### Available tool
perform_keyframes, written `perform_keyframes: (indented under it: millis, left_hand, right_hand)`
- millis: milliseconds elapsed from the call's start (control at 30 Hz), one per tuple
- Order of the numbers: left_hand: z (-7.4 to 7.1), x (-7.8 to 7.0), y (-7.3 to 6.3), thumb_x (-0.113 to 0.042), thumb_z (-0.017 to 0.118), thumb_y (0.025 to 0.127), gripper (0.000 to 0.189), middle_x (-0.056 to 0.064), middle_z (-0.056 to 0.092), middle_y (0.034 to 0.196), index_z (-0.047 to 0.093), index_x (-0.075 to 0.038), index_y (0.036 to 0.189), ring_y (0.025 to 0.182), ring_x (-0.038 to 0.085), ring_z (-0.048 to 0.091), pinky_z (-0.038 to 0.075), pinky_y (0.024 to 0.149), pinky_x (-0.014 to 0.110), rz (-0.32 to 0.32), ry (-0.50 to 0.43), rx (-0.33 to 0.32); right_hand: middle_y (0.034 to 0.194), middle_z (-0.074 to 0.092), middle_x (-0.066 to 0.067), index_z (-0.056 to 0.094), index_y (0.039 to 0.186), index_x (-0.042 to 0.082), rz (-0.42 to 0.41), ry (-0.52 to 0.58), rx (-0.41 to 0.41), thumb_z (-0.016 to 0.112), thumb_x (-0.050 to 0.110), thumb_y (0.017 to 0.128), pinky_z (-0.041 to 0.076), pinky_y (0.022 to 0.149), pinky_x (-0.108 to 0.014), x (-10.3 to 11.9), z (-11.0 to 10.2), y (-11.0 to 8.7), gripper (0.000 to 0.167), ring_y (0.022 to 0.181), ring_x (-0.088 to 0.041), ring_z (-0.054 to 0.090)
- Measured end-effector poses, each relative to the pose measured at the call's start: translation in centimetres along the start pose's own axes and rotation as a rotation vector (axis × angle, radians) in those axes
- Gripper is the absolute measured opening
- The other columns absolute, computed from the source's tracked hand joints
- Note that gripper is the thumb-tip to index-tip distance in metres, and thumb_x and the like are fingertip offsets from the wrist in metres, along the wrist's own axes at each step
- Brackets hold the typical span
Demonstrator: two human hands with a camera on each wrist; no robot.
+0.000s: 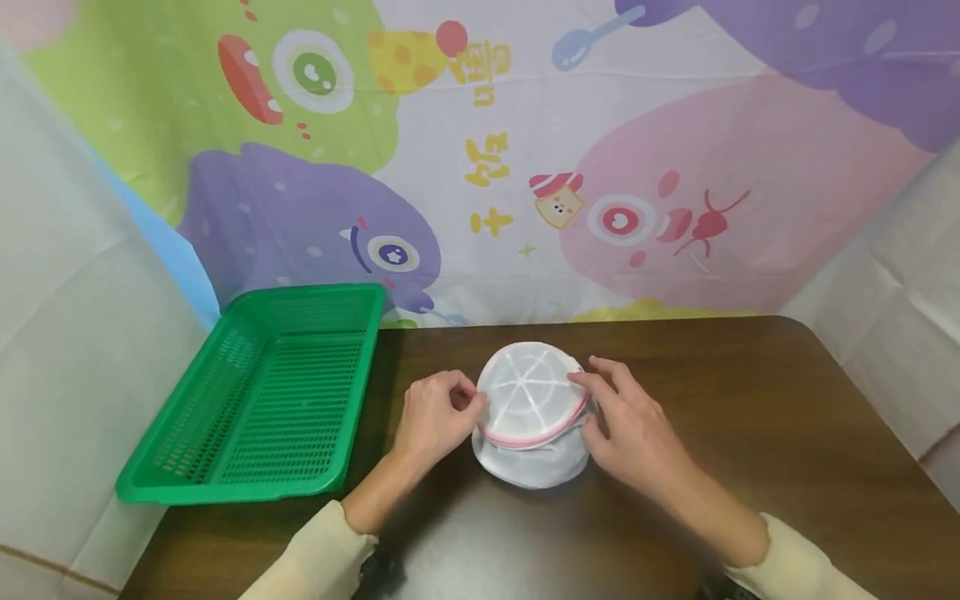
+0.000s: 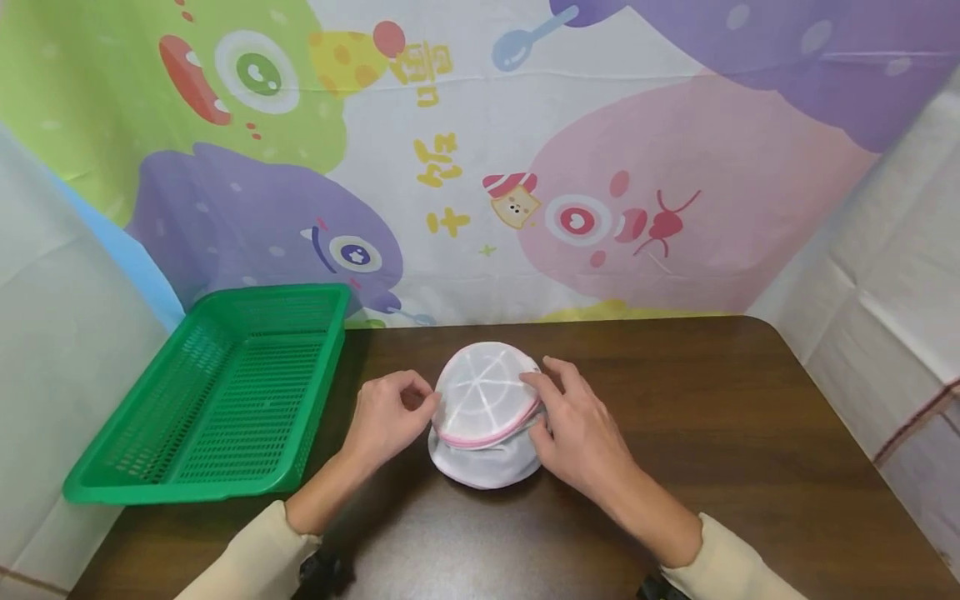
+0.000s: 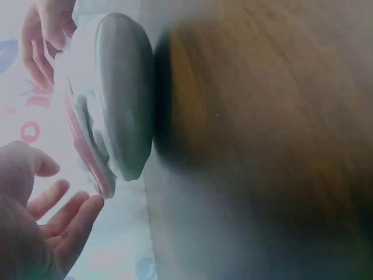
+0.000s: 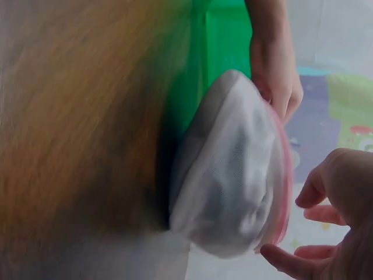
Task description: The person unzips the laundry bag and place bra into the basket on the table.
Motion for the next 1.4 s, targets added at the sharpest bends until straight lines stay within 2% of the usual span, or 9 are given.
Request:
perform_keyframes:
  millis: [100,200,300,433,600,767,1133,1400]
  left_hand:
    - [0.1,0.0,0.3,-0.017,0.079,0.098,0.01,0.01,0.087,0.101,0.083,-0.009,0.103,0.082,0.023,0.083,0.068,0.08,0.041,-0.012,-0.036,-0.008]
    - [0.5,0.0,0.4,-0.016,0.076,0.101,0.022,0.014,0.087,0.12,0.081,-0.008,0.121,0.092,0.025,0.087,0.069,0.09,0.048,-0.032,-0.057,0.046]
    - [1.2,0.1,0.4,-0.015,0.074,0.102,0.031,0.015,0.085,0.127,0.079,-0.006,0.131,0.096,0.025,0.085,0.068,0.091,0.047,-0.042,-0.063,0.112]
    - [1.9,0.2,0.3,-0.015,0.073,0.102,0.034,0.016,0.084,0.128,0.078,-0.005,0.134,0.098,0.024,0.077,0.064,0.089,0.042,-0.03,-0.048,0.162]
    - [2.1,0.2,0.1,-0.012,0.074,0.1,0.03,0.017,0.081,0.12,0.078,-0.004,0.129,0.094,0.024,0.07,0.06,0.085,0.038,0.013,-0.021,0.159]
    - [2.1,0.0,0.1,-0.011,0.074,0.101,0.029,0.013,0.078,0.107,0.078,-0.004,0.128,0.087,0.02,0.064,0.055,0.08,0.033,0.026,-0.018,0.173]
    - [2.3,-0.2,-0.3,-0.008,0.076,0.1,0.03,0.015,0.073,0.106,0.076,-0.003,0.13,0.083,0.019,0.063,0.051,0.072,0.024,0.02,-0.049,0.2]
    - [2.4,-0.3,-0.4,-0.013,0.08,0.099,0.033,0.016,0.072,0.109,0.075,-0.005,0.131,0.086,0.019,0.063,0.052,0.076,0.028,0.01,-0.041,0.203]
  right_hand:
    - [0.153,0.063,-0.025,0.074,0.14,0.011,-0.026,-0.002,-0.029,0.081,0.005,0.09,0.065,0.083,-0.048,0.8,-0.1,-0.5,0.051,0.099,-0.032,0.076]
    - [0.149,0.061,-0.026,0.073,0.141,0.011,-0.035,-0.01,-0.024,0.088,0.015,0.09,0.066,0.095,-0.059,1.3,0.5,-1.2,0.053,0.122,-0.043,0.074]
    - [0.148,0.057,-0.029,0.071,0.141,0.011,-0.042,-0.028,0.009,0.094,0.023,0.088,0.065,0.099,-0.062,1.6,1.4,-1.9,0.059,0.128,-0.049,0.069]
    - [0.147,0.055,-0.032,0.07,0.136,0.009,-0.056,-0.048,0.017,0.098,0.026,0.084,0.066,0.1,-0.062,1.9,2.3,-2.4,0.061,0.136,-0.054,0.064]
    - [0.147,0.055,-0.032,0.069,0.128,0.009,-0.062,-0.057,0.002,0.1,0.02,0.081,0.066,0.098,-0.061,1.8,2.7,-2.5,0.058,0.136,-0.056,0.064]
    - [0.145,0.056,-0.033,0.07,0.122,0.009,-0.073,-0.053,-0.01,0.101,0.014,0.077,0.066,0.099,-0.061,1.6,2.9,-2.3,0.055,0.133,-0.056,0.065]
    - [0.147,0.057,-0.031,0.069,0.116,0.01,-0.036,-0.015,0.003,0.09,0.001,0.077,0.065,0.098,-0.06,0.2,2.7,-1.3,0.045,0.133,-0.053,0.067]
    - [0.146,0.058,-0.032,0.067,0.114,0.009,-0.035,-0.004,-0.011,0.084,-0.001,0.079,0.065,0.094,-0.06,-0.9,2.6,-0.7,0.04,0.128,-0.054,0.069]
Point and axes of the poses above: each hand's wrist, its own y-axis towards the middle knuckle, its own z-axis out of the palm, x = y × z, the point moved 4 cm from there along y, towards the middle knuckle
